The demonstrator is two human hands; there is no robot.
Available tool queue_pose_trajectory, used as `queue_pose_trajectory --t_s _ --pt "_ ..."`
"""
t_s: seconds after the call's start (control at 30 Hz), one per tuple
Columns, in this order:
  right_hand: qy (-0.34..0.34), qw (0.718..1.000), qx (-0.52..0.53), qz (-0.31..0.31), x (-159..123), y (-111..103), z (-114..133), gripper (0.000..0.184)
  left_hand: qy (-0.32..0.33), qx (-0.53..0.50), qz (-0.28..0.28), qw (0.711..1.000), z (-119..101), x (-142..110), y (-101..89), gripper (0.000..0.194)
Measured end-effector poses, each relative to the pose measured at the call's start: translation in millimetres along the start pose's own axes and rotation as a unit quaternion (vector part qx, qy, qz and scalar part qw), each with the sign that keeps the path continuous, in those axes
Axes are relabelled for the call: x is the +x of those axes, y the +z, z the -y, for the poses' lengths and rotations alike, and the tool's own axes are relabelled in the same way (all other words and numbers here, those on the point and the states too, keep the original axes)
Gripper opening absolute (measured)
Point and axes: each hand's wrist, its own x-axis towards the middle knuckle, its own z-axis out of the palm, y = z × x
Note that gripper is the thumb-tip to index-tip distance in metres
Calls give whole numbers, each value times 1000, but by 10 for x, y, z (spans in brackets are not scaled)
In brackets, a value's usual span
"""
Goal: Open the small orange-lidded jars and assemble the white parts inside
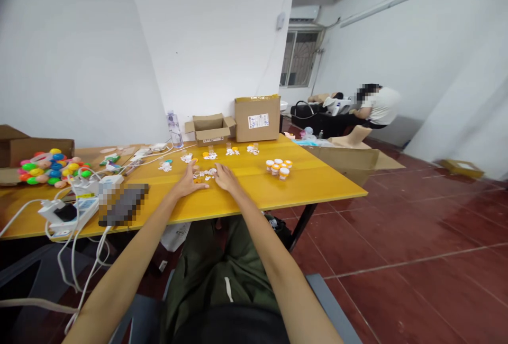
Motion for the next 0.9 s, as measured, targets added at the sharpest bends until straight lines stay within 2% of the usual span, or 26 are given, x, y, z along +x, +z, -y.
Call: queue_pose_trajectory --t_s 0.13,0.23,0.33,0.43,0.5,0.57,0.7,0.9 --pt "-35 997 63 19 161 37 -30 29 -7 -14 -10 1000 -18 22 21 107" --pt "-58 991 117 32 270 81 -22 30 -15 -48 -40 998 -33 24 35 104" --pt "-81 983 151 59 324 135 4 34 -69 -123 -128 982 -33 33 9 77" --pt "-96 979 159 81 344 175 47 41 -149 -192 -240 940 -33 40 -53 45" --pt "-108 978 154 92 351 188 95 46 -183 -222 -281 916 -47 33 -92 37" --pt "-127 977 136 104 353 188 162 53 -197 -237 -289 906 -71 18 -116 33" --pt "-158 976 73 132 322 164 330 70 -202 -237 -290 905 -117 -9 -127 31" --pt "-172 971 -17 163 279 162 456 59 -200 -221 -294 908 -101 -1 -117 30"
